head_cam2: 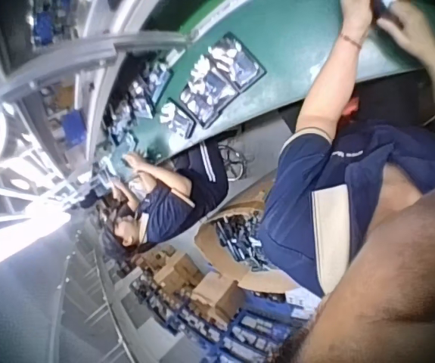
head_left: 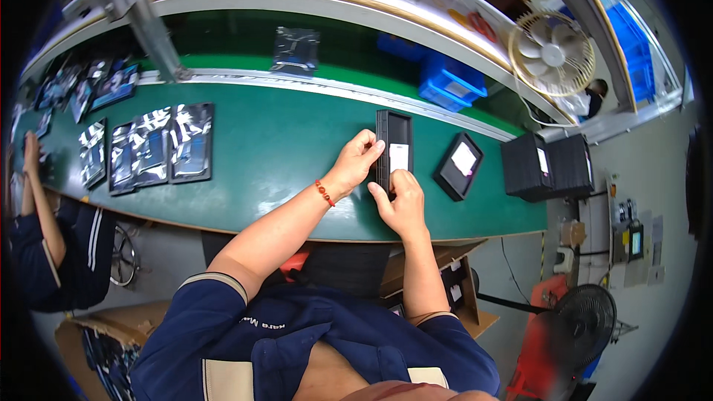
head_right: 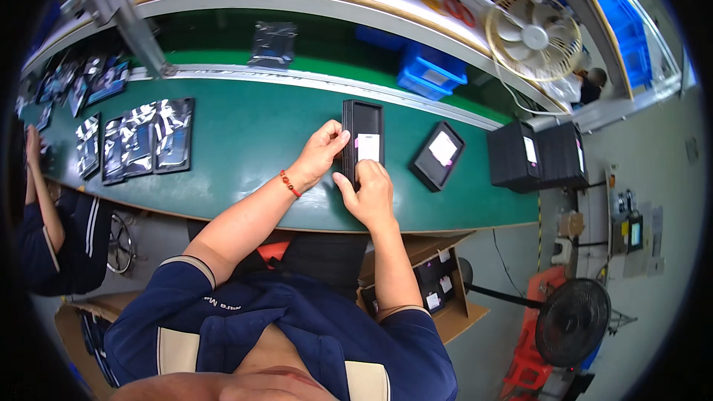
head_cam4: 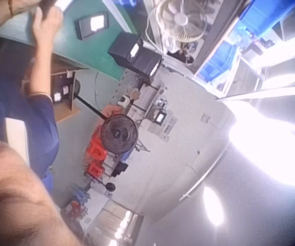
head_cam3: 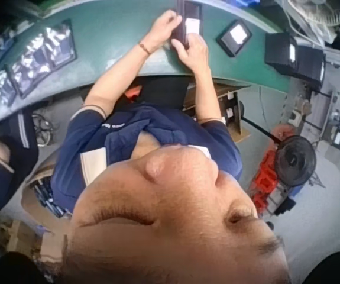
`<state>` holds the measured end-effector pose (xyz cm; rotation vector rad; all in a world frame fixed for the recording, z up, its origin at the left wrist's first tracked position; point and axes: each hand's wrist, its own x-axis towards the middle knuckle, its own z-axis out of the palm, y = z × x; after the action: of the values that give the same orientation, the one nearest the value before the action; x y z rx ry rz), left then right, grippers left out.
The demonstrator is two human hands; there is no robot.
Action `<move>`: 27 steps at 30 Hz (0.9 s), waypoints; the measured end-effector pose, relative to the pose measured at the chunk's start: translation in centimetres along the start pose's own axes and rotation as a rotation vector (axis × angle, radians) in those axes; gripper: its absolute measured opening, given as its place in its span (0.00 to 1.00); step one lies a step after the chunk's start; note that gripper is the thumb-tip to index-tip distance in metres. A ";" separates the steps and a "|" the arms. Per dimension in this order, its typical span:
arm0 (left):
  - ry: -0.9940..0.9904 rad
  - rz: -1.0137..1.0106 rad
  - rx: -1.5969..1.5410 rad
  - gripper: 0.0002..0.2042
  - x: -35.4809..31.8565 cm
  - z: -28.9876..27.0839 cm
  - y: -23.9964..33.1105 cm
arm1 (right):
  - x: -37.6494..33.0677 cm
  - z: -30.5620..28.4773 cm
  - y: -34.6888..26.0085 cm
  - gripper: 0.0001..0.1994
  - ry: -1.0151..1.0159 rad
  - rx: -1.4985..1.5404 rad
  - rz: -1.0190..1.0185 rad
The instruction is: The person is assembling and packaging small electronic components into boxes on an assembly line.
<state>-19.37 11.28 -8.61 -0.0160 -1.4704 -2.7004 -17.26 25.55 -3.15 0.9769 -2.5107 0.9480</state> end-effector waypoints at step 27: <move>0.347 -0.054 -0.047 0.09 -5.5 -7.2 5.6 | 5.8 4.7 -4.3 0.24 -0.377 0.295 0.135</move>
<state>-13.34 2.55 -8.04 0.4707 -1.3203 -2.6049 -18.64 17.15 -1.88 1.1788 -2.8284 1.3119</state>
